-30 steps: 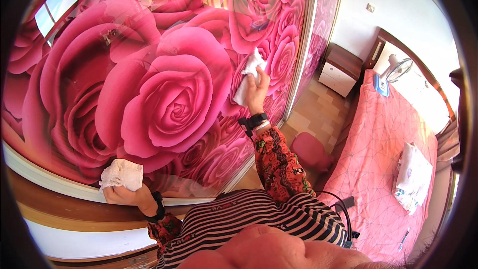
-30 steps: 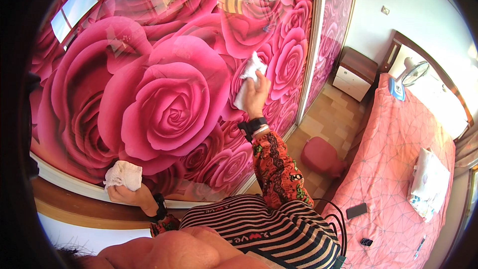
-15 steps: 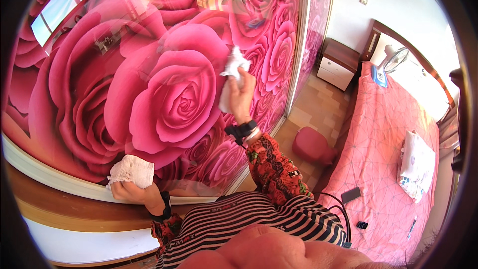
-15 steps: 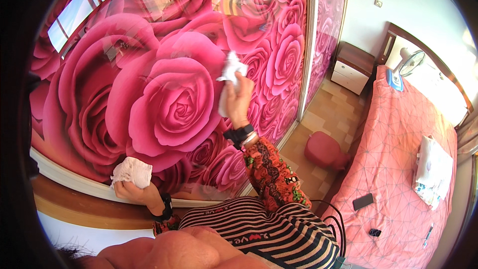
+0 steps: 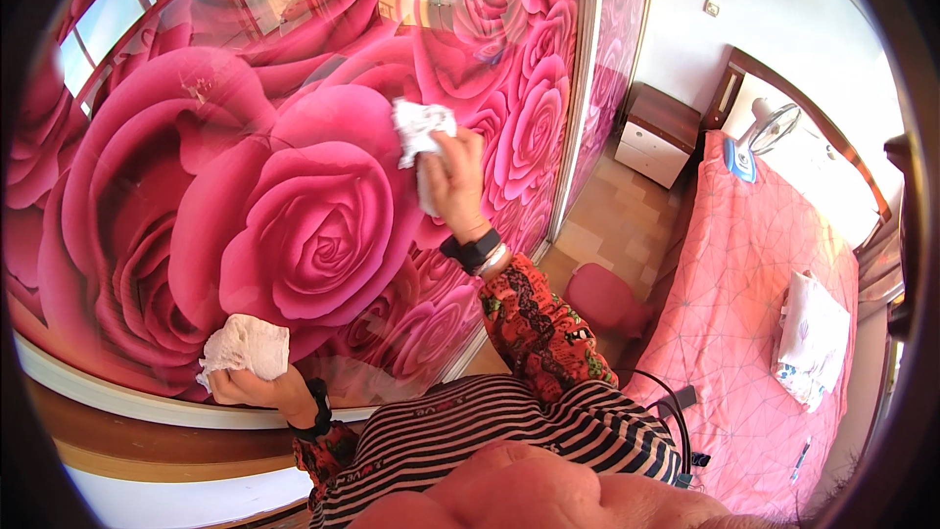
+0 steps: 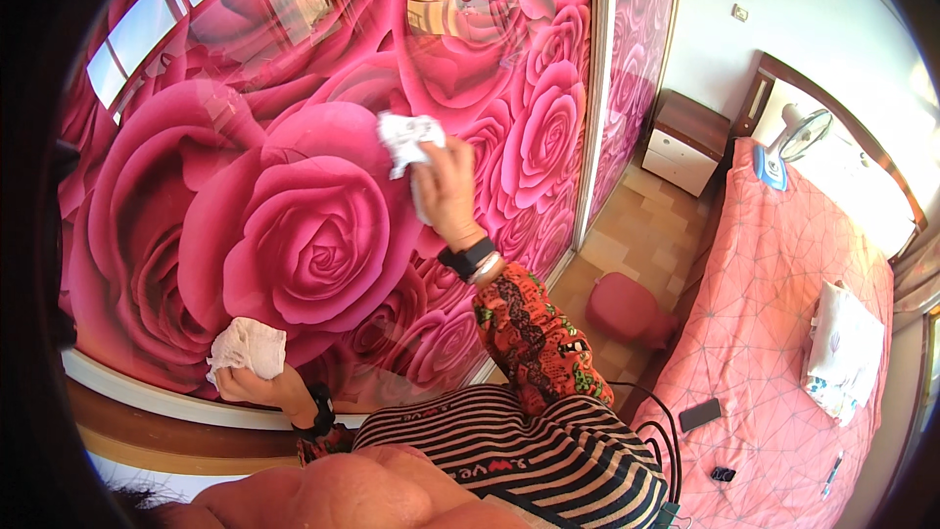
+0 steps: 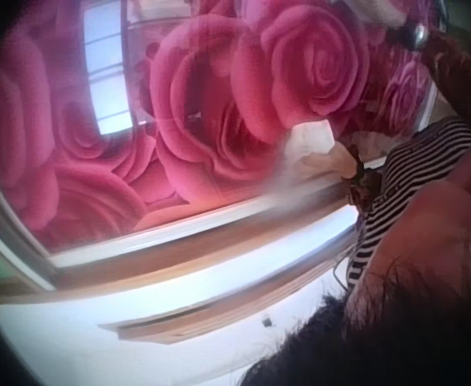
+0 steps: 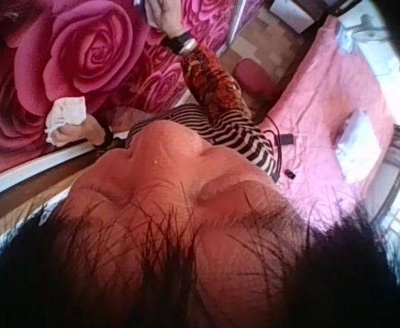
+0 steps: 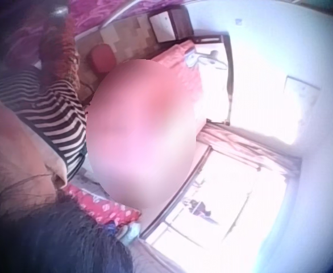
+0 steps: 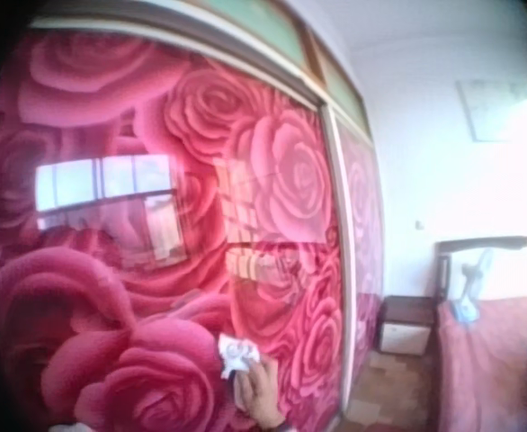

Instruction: The person wipes a large wardrobe door with a pink rose pattern using two white cloths, one in each hand. They move the cloths in circular and sweeping motions across the surface, covering different areas of the door.

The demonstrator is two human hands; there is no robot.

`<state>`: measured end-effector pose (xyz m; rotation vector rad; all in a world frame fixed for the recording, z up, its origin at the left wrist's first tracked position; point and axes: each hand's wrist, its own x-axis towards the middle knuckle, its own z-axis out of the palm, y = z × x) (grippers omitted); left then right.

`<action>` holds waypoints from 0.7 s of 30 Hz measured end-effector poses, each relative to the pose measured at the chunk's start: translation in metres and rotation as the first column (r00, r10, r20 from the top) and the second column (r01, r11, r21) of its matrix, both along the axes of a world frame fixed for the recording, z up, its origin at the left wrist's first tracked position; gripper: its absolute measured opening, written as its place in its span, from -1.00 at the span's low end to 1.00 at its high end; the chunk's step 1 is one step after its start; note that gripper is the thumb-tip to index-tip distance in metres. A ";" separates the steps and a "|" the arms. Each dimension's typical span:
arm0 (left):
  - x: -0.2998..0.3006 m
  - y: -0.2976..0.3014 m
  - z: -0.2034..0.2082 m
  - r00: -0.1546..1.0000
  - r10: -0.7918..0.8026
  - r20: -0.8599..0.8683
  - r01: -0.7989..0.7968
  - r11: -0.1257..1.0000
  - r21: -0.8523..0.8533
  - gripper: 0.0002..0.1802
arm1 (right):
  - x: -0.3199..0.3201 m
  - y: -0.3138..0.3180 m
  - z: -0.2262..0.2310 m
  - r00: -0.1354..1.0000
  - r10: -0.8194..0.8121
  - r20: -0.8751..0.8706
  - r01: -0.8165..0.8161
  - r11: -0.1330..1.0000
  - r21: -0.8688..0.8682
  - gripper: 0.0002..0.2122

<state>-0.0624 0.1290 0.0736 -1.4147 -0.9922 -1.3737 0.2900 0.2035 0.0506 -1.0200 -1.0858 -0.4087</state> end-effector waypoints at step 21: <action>0.074 0.020 0.027 0.995 -0.028 -0.096 0.030 0.999 0.027 -0.68 | 0.059 0.023 -0.047 0.856 0.014 -0.517 -0.067 0.994 -0.085 -0.65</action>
